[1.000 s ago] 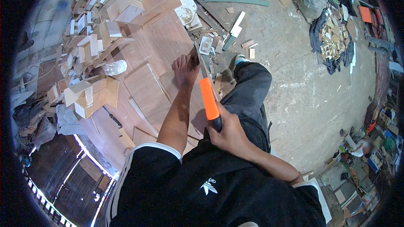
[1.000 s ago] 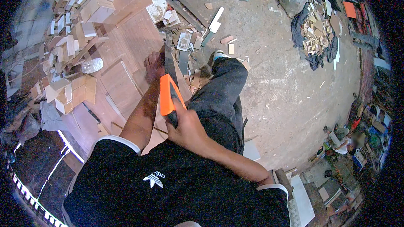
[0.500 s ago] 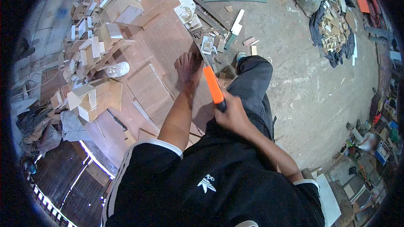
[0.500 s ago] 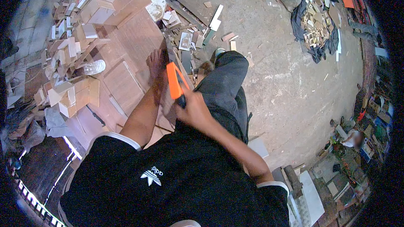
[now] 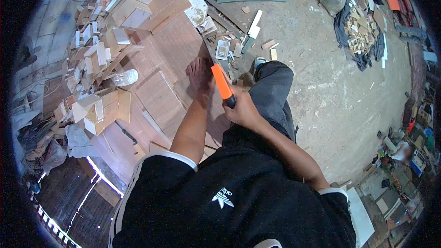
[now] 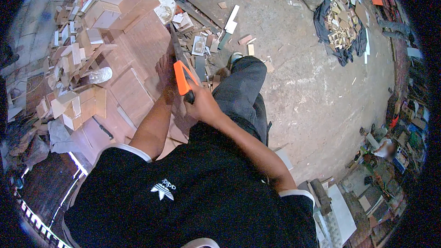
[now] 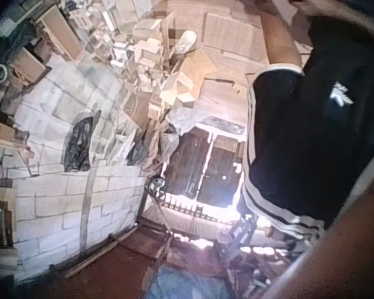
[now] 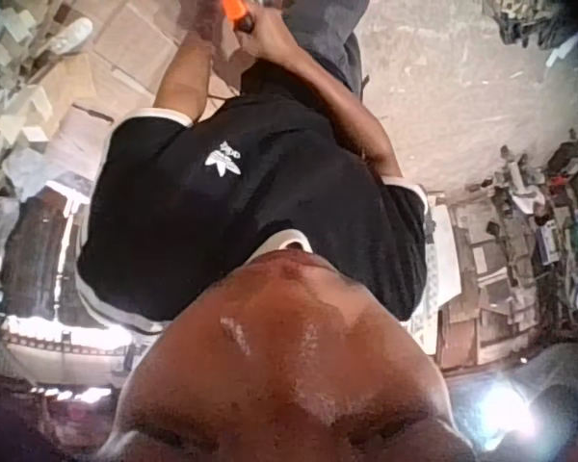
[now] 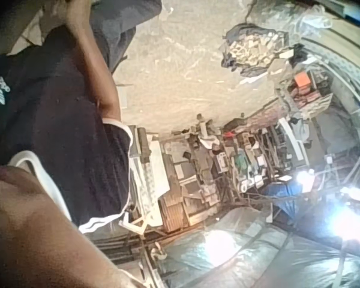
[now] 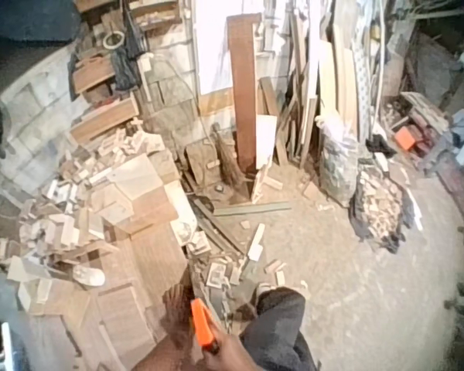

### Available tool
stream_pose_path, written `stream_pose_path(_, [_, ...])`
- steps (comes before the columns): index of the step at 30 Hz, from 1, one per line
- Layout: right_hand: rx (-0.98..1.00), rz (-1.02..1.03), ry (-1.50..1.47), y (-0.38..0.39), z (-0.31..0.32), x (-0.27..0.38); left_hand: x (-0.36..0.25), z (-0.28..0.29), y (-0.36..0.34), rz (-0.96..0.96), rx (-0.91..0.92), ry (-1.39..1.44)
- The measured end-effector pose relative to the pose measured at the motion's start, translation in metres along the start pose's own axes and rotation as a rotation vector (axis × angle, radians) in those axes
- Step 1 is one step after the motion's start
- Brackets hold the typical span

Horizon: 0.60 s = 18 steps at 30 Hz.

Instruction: Sawing a small piece of wood with a hand saw.

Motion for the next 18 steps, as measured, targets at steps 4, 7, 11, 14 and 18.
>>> stream_pose_path(4, [0.036, 0.002, 0.043, -0.004, 0.0, 0.015, 0.008, -0.011, 0.004, 0.126, -0.103, 0.113])
stream_pose_path(7, [0.117, -0.144, -0.006, 0.024, 0.019, 0.06, 0.016, -0.017, 0.002, 0.116, -0.033, 0.146])
stream_pose_path(11, [0.09, -0.095, -0.031, 0.031, 0.034, 0.084, 0.012, -0.009, 0.001, 0.052, -0.122, 0.152])
stream_pose_path(14, [0.01, -0.084, 0.043, 0.001, 0.022, 0.025, -0.003, 0.008, -0.006, -0.021, -0.022, 0.101])
stream_pose_path(18, [0.096, -0.14, -0.054, -0.022, 0.003, 0.007, 0.01, 0.0, -0.002, 0.037, -0.185, 0.224])
Point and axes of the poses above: each hand's wrist, its own y-axis away from the middle knuckle, its own z-axis out of the back of the hand, x = y × z, the point moved 3 cm from there along -y, towards the middle knuckle, and after that the axes turned 4 degrees about -x, right-handed, at the moved point
